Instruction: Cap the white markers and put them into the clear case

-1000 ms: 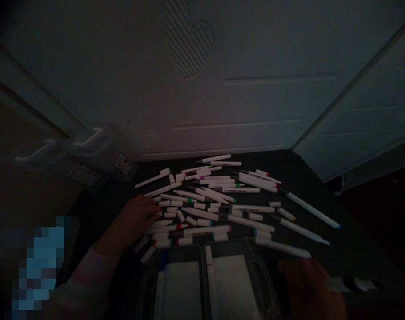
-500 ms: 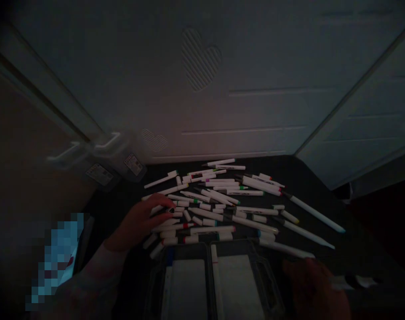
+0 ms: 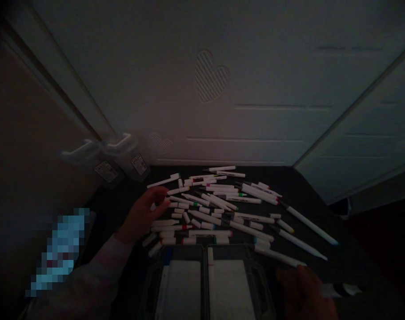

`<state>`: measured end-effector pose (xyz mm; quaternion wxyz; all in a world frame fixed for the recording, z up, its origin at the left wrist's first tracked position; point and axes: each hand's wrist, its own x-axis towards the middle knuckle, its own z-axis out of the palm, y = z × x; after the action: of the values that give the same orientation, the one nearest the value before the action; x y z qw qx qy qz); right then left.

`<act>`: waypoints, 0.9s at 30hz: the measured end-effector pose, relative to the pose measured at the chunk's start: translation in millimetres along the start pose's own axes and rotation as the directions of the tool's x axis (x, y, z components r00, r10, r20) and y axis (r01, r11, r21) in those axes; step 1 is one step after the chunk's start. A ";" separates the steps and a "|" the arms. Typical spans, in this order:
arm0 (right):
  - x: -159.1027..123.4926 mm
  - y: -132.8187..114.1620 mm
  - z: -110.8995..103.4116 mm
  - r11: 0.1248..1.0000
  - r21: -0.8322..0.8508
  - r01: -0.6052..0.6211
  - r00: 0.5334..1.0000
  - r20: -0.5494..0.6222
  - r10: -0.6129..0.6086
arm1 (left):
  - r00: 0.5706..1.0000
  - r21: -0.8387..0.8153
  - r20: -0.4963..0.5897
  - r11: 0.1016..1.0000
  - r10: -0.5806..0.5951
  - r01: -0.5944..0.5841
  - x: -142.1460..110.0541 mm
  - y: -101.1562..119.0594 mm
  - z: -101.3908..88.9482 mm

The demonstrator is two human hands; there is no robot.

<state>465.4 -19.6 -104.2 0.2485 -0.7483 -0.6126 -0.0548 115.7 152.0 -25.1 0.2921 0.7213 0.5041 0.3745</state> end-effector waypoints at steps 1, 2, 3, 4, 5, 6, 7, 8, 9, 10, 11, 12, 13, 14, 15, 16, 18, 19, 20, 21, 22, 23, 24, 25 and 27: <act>1.7 -3.1 -1.1 1.000 -0.009 -0.002 1.000 -0.006 0.002 | 0.999 0.093 -0.017 0.995 0.048 -0.047 0.5 -2.9 1.1; 3.1 -5.6 -1.9 1.000 -0.026 0.018 1.000 -0.010 -0.018 | 0.995 0.179 -0.002 0.979 0.104 -0.102 1.0 -5.9 2.0; 4.3 -7.9 -2.4 0.998 -0.039 0.053 0.998 -0.017 -0.054 | 0.986 0.248 0.033 0.955 0.161 -0.164 1.6 -8.7 2.7; 5.3 -10.2 -2.9 0.996 -0.040 0.081 0.996 -0.023 -0.082 | 0.975 0.298 0.071 0.929 0.208 -0.220 2.2 -11.2 3.3; 6.4 -13.0 -3.3 0.994 -0.035 0.105 0.993 -0.048 -0.107 | 0.964 0.334 0.107 0.904 0.243 -0.266 2.7 -13.4 3.7; 7.7 -16.4 -3.7 0.993 -0.015 0.115 0.988 -0.099 -0.116 | 0.954 0.361 0.138 0.884 0.265 -0.298 3.2 -15.1 4.1; 9.2 -20.5 -4.1 0.994 0.007 0.105 0.986 -0.127 -0.103 | 0.947 0.383 0.162 0.866 0.278 -0.320 3.5 -16.6 4.5; 10.9 -25.1 -4.5 0.996 0.042 0.083 0.983 -0.169 -0.074 | 0.941 0.403 0.179 0.851 0.286 -0.335 3.8 -17.8 4.8; 12.9 -29.9 -4.9 0.994 0.091 0.062 0.983 -0.177 -0.045 | 0.937 0.419 0.193 0.839 0.292 -0.348 4.0 -19.1 5.0; 15.0 -34.5 -5.3 0.988 0.147 0.048 0.985 -0.170 -0.022 | 0.932 0.432 0.207 0.827 0.297 -0.359 4.2 -20.4 5.2; 17.1 -38.5 -5.6 0.976 0.219 0.020 0.984 -0.179 0.020 | 0.928 0.441 0.217 0.817 0.304 -0.371 4.4 -21.9 5.2; 19.2 -41.6 -5.9 0.954 0.301 -0.007 0.982 -0.180 0.064 | 0.924 0.449 0.223 0.808 0.311 -0.381 4.7 -23.4 5.1; 21.0 -44.0 -6.0 0.924 0.382 -0.033 0.977 -0.184 0.111 | 0.921 0.455 0.230 0.802 0.313 -0.386 5.0 -25.0 5.0; 22.6 -45.5 -6.1 0.890 0.453 -0.056 0.969 -0.190 0.158 | 0.920 0.458 0.241 0.800 0.308 -0.388 5.5 -26.4 4.9; 23.9 -46.6 -6.1 0.856 0.513 -0.073 0.962 -0.190 0.196 | 0.921 0.460 0.253 0.800 0.297 -0.384 6.0 -27.5 4.7; 24.9 -47.5 -5.9 0.825 0.559 -0.083 0.958 -0.182 0.220 | 0.923 0.462 0.265 0.804 0.279 -0.375 6.4 -28.2 4.7; 26.3 -49.9 -5.3 0.769 0.629 -0.114 0.950 -0.157 0.270 | 0.925 0.460 0.297 0.813 0.238 -0.357 7.3 -28.0 4.8; 26.8 -51.9 -4.7 0.726 0.674 -0.138 0.944 -0.132 0.301 | 0.925 0.461 0.311 0.817 0.218 -0.347 7.6 -27.3 5.0; 27.3 -54.4 -3.9 0.668 0.725 -0.167 0.936 -0.096 0.338 | 0.926 0.467 0.320 0.817 0.201 -0.339 7.9 -26.4 5.3; 27.9 -57.4 -2.9 0.595 0.778 -0.200 0.925 -0.051 0.377 | 0.926 0.478 0.328 0.812 0.187 -0.334 8.2 -25.6 5.7; 28.7 -60.4 -1.8 0.511 0.829 -0.229 0.906 -0.010 0.422 | 0.925 0.492 0.336 0.804 0.179 -0.334 8.4 -25.1 6.1; 29.8 -63.2 -0.9 0.421 0.871 -0.253 0.886 0.033 0.463 | 0.922 0.507 0.344 0.792 0.177 -0.340 8.6 -25.2 6.5; 31.0 -65.6 -0.3 0.331 0.904 -0.270 0.866 0.077 0.494 | 0.920 0.520 0.348 0.779 0.182 -0.351 8.8 -26.0 6.8; 32.3 -67.4 -0.1 0.244 0.929 -0.277 0.847 0.115 0.520 | 0.916 0.528 0.352 0.767 0.193 -0.364 9.2 -27.5 6.9; 35.0 -69.7 -0.8 0.098 0.957 -0.272 0.818 0.176 0.547 | 0.908 0.531 0.354 0.750 0.225 -0.393 10.5 -31.8 6.8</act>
<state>408.4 20.0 -68.7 0.7231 -0.5614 -0.2451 0.3191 107.4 171.8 -51.6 0.0515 0.8935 0.4233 0.1410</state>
